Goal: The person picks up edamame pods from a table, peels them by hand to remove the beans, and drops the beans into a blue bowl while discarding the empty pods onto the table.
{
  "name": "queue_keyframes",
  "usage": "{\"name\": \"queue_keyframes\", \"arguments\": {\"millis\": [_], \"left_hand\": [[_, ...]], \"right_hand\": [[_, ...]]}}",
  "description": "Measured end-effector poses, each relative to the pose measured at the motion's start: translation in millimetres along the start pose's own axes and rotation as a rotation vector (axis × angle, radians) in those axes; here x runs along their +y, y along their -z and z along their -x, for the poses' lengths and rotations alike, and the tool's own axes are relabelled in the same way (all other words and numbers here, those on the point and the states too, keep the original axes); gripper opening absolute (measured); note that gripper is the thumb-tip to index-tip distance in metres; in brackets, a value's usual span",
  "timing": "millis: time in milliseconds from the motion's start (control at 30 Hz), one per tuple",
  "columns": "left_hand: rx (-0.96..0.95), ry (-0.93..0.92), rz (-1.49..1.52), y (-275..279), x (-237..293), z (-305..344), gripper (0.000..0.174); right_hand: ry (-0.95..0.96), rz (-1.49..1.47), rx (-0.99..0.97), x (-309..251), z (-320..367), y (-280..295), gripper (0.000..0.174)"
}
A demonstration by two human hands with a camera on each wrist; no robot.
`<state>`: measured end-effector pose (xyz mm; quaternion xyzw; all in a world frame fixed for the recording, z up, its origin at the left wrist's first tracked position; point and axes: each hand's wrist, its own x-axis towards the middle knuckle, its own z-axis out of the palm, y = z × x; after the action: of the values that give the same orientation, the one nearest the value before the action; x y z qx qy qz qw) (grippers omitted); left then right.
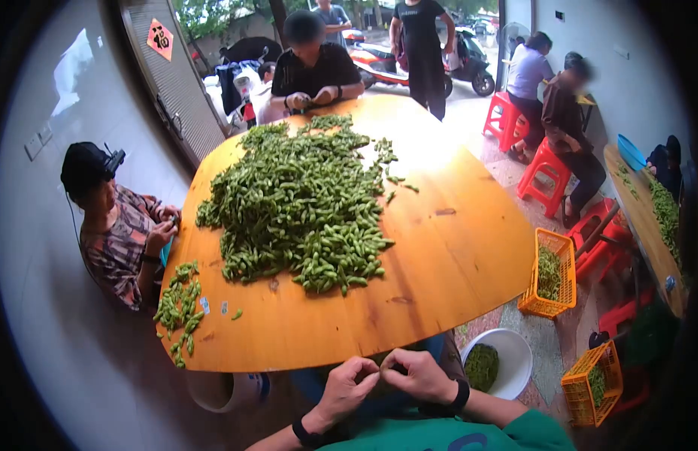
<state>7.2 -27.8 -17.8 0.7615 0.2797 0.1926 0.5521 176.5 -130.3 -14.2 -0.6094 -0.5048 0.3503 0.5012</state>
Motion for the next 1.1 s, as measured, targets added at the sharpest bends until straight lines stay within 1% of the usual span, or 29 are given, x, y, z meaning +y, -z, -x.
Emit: {"name": "queue_keyframes", "arguments": {"millis": [33,67,133,167,267,300,367,400,433,500,533,567,600,667,733,800,833,900,1000,1033,1067,1100], "left_hand": [[-0.025,0.126,0.118,-2.2,-2.1,0.8,0.014],[-0.032,0.161,0.226,-4.3,-5.1,0.8,0.016],[-0.059,0.269,0.373,-4.6,-2.1,-0.2,0.017],[-0.091,0.361,0.447,-3.0,1.8,-0.9,0.018],[-0.145,0.382,0.455,0.7,-4.6,-4.1,0.018],[-0.147,0.372,0.451,-0.1,-10.0,-4.4,0.018],[-0.145,0.427,0.565,-1.9,-19.5,-7.2,0.017],[-0.147,0.427,0.564,-1.6,-23.1,-8.0,0.017],[-0.153,0.453,0.597,-0.8,-23.0,-8.0,0.017],[-0.16,0.487,0.633,1.6,-19.4,-6.0,0.016],[-0.172,0.521,0.642,5.2,-7.2,-6.1,0.016],[-0.182,0.555,0.651,8.3,1.8,-6.2,0.017],[-0.179,0.562,0.654,10.6,5.9,-6.4,0.017],[-0.234,0.517,0.543,13.3,9.9,-5.7,0.017],[-0.234,0.512,0.533,12.8,5.3,-5.8,0.016],[-0.237,0.503,0.518,12.2,1.3,-7.2,0.015],[-0.247,0.48,0.533,11.0,-0.9,-6.7,0.015],[-0.259,0.462,0.551,8.3,-3.5,-4.3,0.014],[-0.257,0.473,0.544,5.8,-6.2,-4.5,0.016],[-0.222,0.466,0.548,4.5,-8.2,-4.0,0.015],[-0.186,0.46,0.551,3.4,-9.0,-3.9,0.014],[-0.191,0.462,0.549,2.4,-8.4,-3.9,0.014]], "right_hand": [[0.043,0.031,0.004,-0.3,0.2,-0.3,0.019],[0.04,0.041,-0.007,-1.2,0.8,-0.4,0.023],[0.057,0.066,-0.019,-1.2,1.3,1.2,0.025],[0.073,0.081,-0.037,-1.5,1.4,1.9,0.026],[0.14,0.139,-0.039,-0.2,2.6,2.7,0.026],[0.149,0.152,-0.031,-2.3,3.3,2.5,0.023],[0.177,0.195,-0.01,-7.1,3.2,2.4,0.022],[0.197,0.234,0.006,-8.0,3.6,1.7,0.021],[0.194,0.232,0.008,-6.8,3.4,0.9,0.021],[0.284,0.244,0.015,-2.9,3.0,-0.9,0.018],[0.279,0.243,0.012,-3.1,3.4,-1.7,0.018],[0.317,0.284,0.023,-4.3,3.3,-2.5,0.017],[0.356,0.325,0.033,-5.0,3.1,-3.3,0.016],[0.354,0.3,0.02,-3.9,2.1,-3.9,0.017],[0.353,0.276,0.01,-1.8,1.1,-3.9,0.019],[0.307,0.229,-0.06,0.2,0.2,-2.1,0.016],[0.304,0.229,-0.06,-0.6,-0.6,-0.1,0.016],[0.11,0.104,-0.154,-2.4,-0.3,3.9,0.014],[0.068,0.086,-0.137,4.0,-1.4,5.5,0.015],[0.054,0.101,-0.116,6.5,-0.5,3.5,0.016],[0.051,0.101,-0.11,8.3,0.9,1.5,0.016],[0.077,0.148,-0.081,9.8,2.2,-0.4,0.016]]}}
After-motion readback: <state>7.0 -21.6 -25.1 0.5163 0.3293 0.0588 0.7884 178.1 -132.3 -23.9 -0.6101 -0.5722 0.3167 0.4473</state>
